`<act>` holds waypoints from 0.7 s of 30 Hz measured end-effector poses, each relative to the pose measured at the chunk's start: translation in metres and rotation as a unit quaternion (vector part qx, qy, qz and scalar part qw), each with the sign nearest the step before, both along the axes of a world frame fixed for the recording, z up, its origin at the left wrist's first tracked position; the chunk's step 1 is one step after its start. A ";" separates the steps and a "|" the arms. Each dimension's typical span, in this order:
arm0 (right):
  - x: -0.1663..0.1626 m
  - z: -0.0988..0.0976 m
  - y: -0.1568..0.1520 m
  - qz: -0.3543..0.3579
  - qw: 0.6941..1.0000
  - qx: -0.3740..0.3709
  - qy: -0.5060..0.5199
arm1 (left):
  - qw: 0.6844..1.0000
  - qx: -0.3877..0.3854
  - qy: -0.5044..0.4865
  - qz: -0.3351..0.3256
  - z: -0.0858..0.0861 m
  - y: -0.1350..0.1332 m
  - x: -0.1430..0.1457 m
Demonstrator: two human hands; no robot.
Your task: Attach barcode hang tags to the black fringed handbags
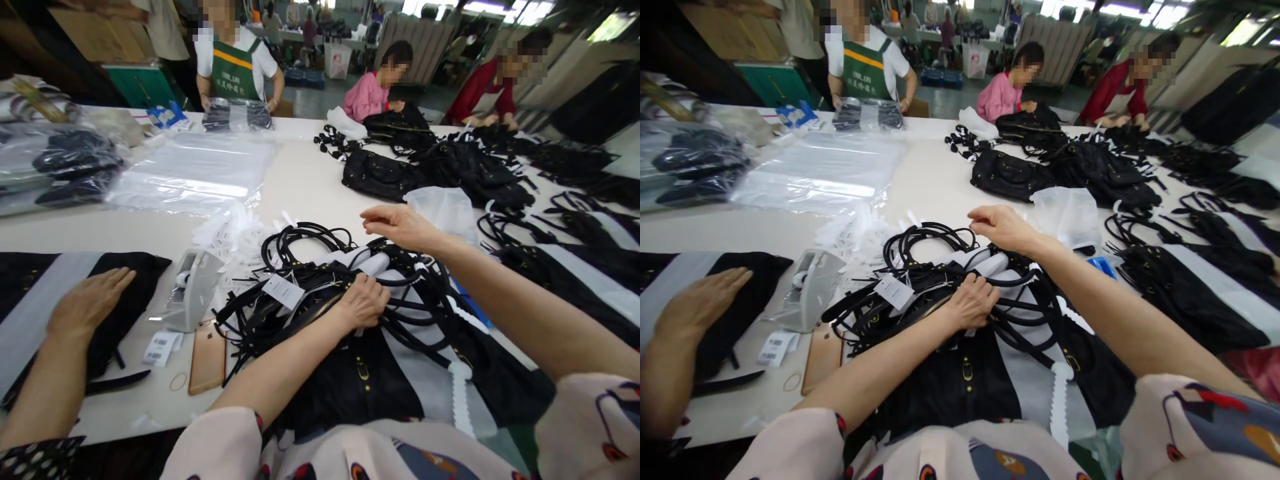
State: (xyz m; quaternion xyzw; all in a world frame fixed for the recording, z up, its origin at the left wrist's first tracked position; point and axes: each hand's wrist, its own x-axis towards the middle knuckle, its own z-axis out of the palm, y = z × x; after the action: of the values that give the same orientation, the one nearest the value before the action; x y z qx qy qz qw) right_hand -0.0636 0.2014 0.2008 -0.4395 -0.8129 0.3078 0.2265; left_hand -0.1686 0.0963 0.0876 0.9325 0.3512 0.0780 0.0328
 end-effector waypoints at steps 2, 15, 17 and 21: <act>0.025 0.005 0.002 -0.044 0.999 -0.001 0.007 | 1.000 -0.017 -0.013 0.014 0.001 0.010 -0.005; 0.126 -0.033 -0.013 -0.213 0.975 -0.039 0.053 | 0.998 -0.051 0.001 -0.028 0.008 0.002 0.017; 0.131 -0.037 -0.015 -0.218 0.974 -0.040 0.056 | 0.997 -0.072 -0.030 0.010 0.010 0.005 0.016; 0.146 -0.044 -0.014 -0.236 0.969 -0.028 0.067 | 0.947 -0.213 -0.181 0.160 0.020 0.036 -0.015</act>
State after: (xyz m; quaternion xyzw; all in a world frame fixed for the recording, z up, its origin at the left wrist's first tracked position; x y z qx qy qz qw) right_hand 0.0825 0.1870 0.1568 -0.6033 -0.6606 0.2968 0.3340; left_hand -0.1838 0.1321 0.1073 0.8057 0.4923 0.1728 0.2803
